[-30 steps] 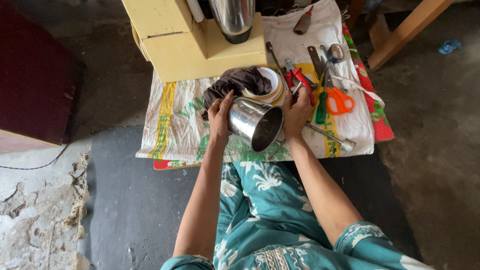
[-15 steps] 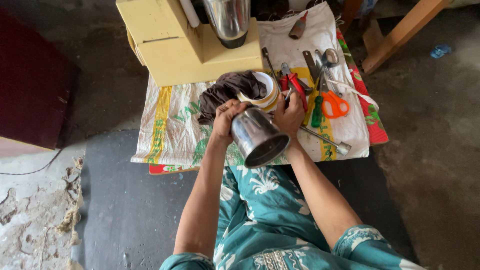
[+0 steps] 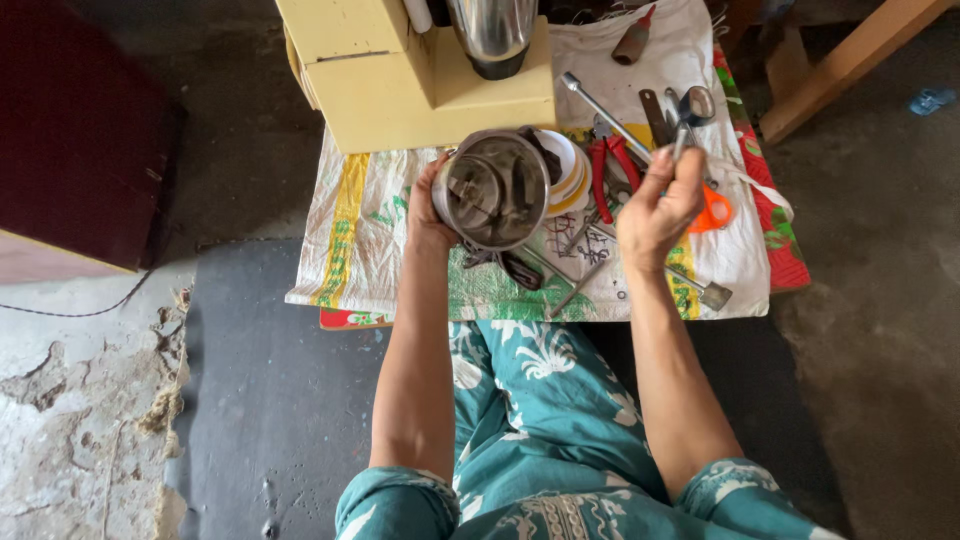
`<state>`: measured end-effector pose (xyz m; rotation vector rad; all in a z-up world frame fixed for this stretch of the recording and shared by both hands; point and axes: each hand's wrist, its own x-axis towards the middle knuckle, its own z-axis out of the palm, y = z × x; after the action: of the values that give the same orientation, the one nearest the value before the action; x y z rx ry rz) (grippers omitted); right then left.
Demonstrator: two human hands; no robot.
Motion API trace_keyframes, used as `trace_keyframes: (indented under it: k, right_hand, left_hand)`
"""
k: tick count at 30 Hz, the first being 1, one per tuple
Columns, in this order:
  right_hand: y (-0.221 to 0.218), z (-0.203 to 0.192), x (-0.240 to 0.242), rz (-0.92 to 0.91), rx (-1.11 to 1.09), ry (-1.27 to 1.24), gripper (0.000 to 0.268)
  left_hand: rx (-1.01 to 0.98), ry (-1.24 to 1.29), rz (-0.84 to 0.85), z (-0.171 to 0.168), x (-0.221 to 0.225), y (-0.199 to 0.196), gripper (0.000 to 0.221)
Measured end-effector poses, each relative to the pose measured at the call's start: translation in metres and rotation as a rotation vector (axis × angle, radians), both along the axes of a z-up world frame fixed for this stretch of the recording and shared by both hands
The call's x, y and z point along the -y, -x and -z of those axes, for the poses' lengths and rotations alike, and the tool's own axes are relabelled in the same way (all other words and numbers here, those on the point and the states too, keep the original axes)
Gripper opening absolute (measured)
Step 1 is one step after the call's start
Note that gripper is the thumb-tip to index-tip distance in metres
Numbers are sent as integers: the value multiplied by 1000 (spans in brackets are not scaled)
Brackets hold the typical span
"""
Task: The person repairs a blender jar by dismantling and reassembling the blade unit from the base using a screwdriver and pliers.
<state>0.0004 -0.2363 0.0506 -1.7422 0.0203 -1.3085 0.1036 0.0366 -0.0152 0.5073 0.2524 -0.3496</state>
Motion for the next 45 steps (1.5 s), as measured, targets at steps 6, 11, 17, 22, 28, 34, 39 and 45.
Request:
trace_keyframes:
  k: [6, 11, 17, 22, 28, 34, 39, 45]
  right_hand:
    - [79, -77, 36, -144, 84, 106, 24]
    - [135, -119, 26, -109, -6, 175, 24]
    - [127, -137, 16, -225, 20, 290, 23]
    - [109, -122, -13, -213, -106, 329, 24]
    - [98, -120, -19, -183, -109, 382, 27]
    - [93, -123, -21, -193, -130, 352, 24]
    - [92, -120, -15, -215, -131, 335, 23]
    - [87, -111, 3, -283, -116, 241, 21]
  left_hand:
    - [50, -38, -18, 9, -2, -7, 22]
    - [-4, -23, -63, 9, 0, -5, 22]
    - [-44, -22, -99, 4, 3, -4, 21]
    - [37, -8, -103, 7, 4, -2, 17]
    - [42, -14, -125, 8, 6, -4, 14]
    - [23, -46, -167, 9, 6, -3, 11]
    - [84, 10, -172, 8, 9, -4, 9]
    - [44, -144, -230, 0, 14, 2, 24]
